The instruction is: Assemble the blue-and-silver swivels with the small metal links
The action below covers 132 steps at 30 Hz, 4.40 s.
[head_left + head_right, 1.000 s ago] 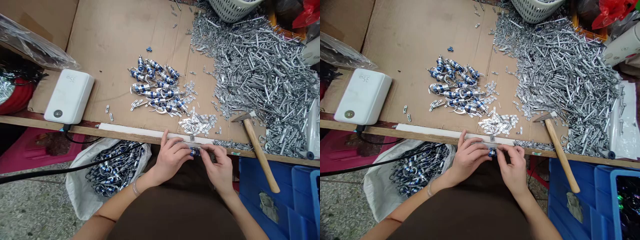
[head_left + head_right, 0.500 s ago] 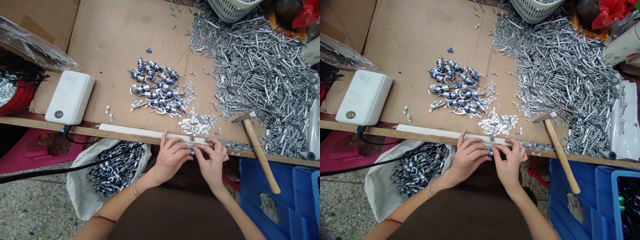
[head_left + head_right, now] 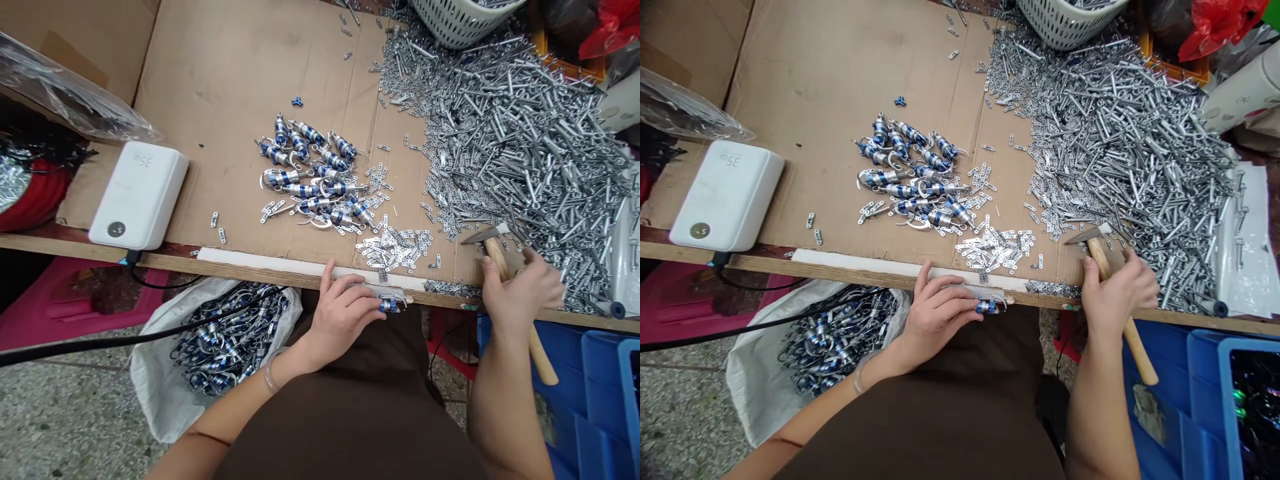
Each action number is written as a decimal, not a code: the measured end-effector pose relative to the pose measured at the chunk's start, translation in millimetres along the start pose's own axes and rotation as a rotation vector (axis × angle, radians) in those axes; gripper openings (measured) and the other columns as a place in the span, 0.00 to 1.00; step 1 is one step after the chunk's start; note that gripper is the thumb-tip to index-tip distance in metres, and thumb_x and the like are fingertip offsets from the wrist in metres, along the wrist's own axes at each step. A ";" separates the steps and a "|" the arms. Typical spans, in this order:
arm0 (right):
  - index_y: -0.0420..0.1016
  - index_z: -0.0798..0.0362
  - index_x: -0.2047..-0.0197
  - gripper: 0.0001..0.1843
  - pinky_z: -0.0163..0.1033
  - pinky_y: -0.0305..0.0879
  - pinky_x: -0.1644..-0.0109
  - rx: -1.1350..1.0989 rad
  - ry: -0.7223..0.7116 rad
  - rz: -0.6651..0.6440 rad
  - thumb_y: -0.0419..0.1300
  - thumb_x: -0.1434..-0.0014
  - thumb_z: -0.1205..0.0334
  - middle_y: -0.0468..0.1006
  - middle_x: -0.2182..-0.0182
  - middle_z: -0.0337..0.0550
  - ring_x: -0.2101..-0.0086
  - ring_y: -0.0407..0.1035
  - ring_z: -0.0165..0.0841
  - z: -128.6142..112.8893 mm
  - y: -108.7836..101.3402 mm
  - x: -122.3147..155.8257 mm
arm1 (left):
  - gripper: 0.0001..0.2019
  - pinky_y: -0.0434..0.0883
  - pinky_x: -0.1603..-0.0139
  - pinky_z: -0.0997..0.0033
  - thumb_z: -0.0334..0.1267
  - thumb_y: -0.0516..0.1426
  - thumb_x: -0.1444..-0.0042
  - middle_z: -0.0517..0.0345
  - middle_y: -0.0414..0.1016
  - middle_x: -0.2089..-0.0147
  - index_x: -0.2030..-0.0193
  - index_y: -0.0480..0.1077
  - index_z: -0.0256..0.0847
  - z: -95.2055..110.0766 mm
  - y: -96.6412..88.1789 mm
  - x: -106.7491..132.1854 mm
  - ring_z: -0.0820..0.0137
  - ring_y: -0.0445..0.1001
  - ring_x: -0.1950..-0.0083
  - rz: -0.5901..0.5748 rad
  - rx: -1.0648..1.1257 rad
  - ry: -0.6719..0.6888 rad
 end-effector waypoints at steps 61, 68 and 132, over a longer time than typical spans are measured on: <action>0.65 0.50 0.63 0.03 0.38 0.61 0.62 -0.616 -0.835 -0.717 0.54 0.42 0.65 0.71 0.71 0.39 0.69 0.64 0.30 -144.5 -15.1 108.0 | 0.07 0.52 0.36 0.50 0.38 0.57 0.45 0.63 0.77 0.67 0.58 0.70 0.44 13.6 -7.4 -8.3 0.72 0.72 0.60 -0.049 0.030 0.137; 0.67 0.49 0.59 0.09 0.41 0.63 0.58 -0.633 -0.634 -0.581 0.57 0.45 0.62 0.69 0.63 0.43 0.60 0.63 0.34 -117.6 -2.7 97.8 | 0.03 0.52 0.37 0.51 0.38 0.59 0.47 0.64 0.76 0.70 0.70 0.72 0.44 -1.0 -15.2 -10.8 0.72 0.72 0.61 -0.012 0.130 -0.050; 0.73 0.49 0.67 0.09 0.40 0.51 0.58 -0.349 -0.941 -0.995 0.53 0.41 0.64 0.72 0.70 0.39 0.64 0.61 0.32 -166.8 36.7 103.1 | 0.02 0.47 0.36 0.43 0.36 0.60 0.48 0.66 0.77 0.67 0.67 0.70 0.43 12.0 0.0 4.6 0.67 0.71 0.55 0.046 -0.053 0.134</action>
Point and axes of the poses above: each hand's wrist, its own x-axis away from the middle knuckle, its own y-axis out of the palm, z = x × y, the point moved 10 cm from there along -x, towards the middle knuckle
